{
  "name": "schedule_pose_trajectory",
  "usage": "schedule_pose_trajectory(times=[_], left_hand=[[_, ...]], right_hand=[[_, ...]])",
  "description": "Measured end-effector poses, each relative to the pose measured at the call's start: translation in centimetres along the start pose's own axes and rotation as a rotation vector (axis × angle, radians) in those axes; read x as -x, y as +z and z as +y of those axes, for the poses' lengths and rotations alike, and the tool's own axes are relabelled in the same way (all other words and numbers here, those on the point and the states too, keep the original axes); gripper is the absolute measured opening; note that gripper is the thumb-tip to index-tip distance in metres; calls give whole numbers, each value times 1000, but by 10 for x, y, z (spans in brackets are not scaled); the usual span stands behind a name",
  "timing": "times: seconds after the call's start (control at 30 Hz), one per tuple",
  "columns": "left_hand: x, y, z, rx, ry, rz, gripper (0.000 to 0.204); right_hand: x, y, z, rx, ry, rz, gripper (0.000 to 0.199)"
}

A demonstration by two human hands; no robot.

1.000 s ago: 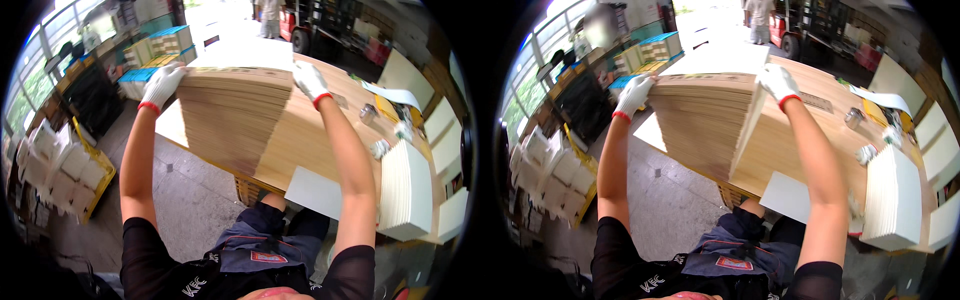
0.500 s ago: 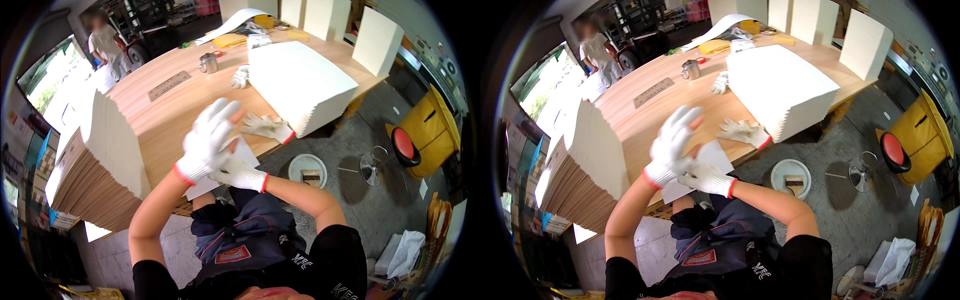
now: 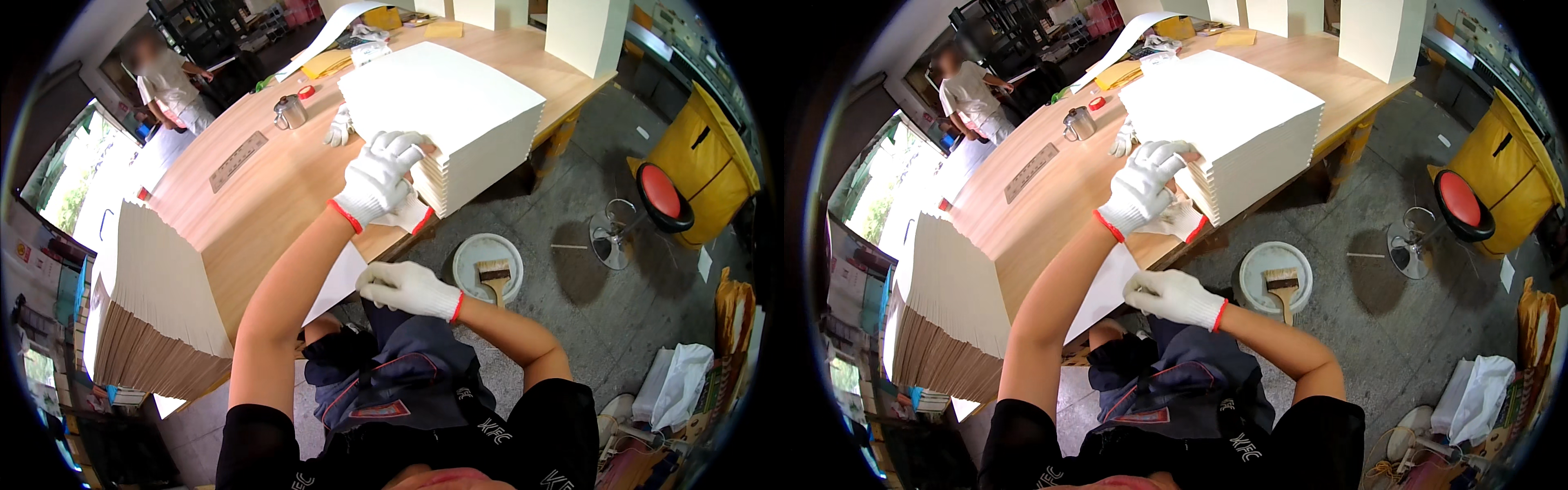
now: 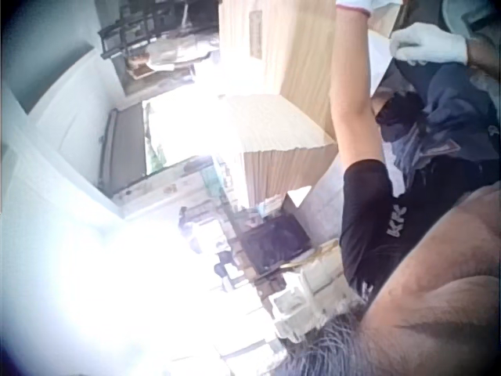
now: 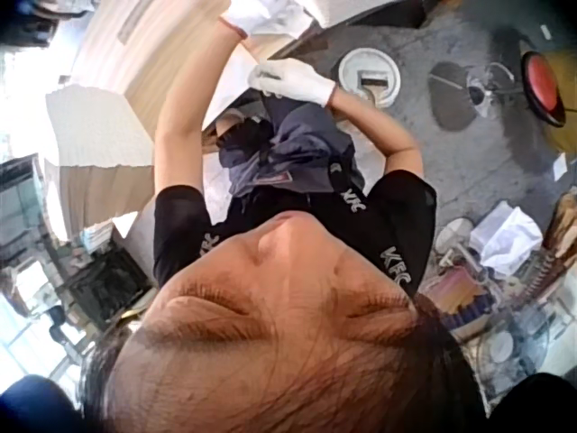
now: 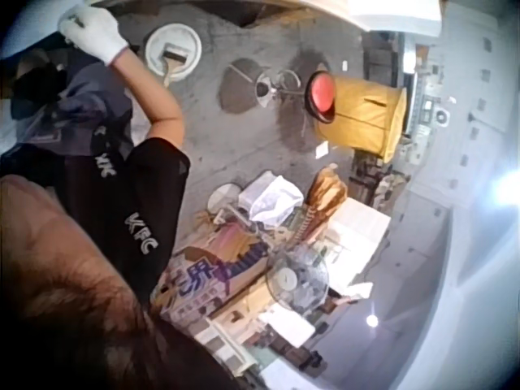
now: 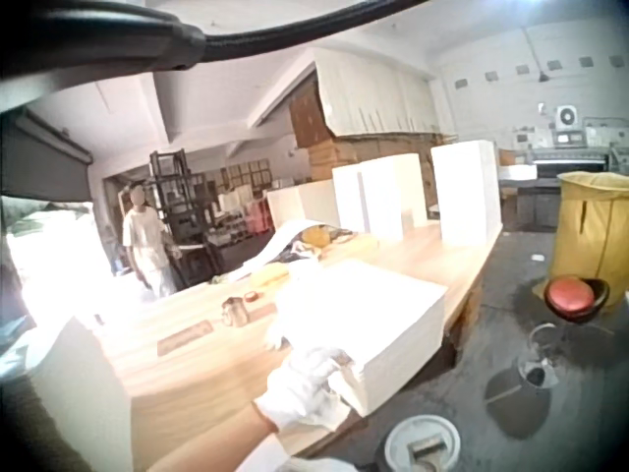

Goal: The person repeatedly picks up a stack of white paper sheets from a table, aligns them, and places them back down. The person wears white gloves and a black shirt with a KFC logo. The task involves repetitive handling of paper stacks in a warehouse environment.

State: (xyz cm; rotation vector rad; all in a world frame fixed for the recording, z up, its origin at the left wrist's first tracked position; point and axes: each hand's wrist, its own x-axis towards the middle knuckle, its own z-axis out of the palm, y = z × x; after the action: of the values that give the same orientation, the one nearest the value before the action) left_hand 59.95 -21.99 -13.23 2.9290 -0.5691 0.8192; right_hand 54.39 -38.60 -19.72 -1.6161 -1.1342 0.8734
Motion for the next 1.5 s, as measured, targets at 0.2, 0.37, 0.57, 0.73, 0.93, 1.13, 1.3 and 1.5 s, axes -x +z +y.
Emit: schedule_pose_trajectory(times=[0.2,0.37,0.57,0.73,0.93,1.13,1.3,1.5], left_hand=[[-11,0,-8,32,-51,-13,41],[-53,1,-30,718,-649,-219,34],[-95,14,-1,1539,-1395,244,22],[-97,25,-7,1579,-1479,249,16],[-58,-10,-28,1758,-1301,251,20],[103,-77,-97,1737,-1258,154,33],[229,-133,-64,1255,-1180,306,59],[350,-99,-72,1320,-1436,406,58]], right_hand=[[25,-64,-11,202,-469,606,23],[25,-132,1,870,-540,1010,35],[9,-163,23,1096,-175,797,53],[23,-258,67,1331,56,785,56],[45,-299,41,1114,79,1269,41],[10,-192,-45,-564,120,581,66],[-64,-86,-39,-411,152,239,33],[-172,-25,36,97,244,-65,31]])
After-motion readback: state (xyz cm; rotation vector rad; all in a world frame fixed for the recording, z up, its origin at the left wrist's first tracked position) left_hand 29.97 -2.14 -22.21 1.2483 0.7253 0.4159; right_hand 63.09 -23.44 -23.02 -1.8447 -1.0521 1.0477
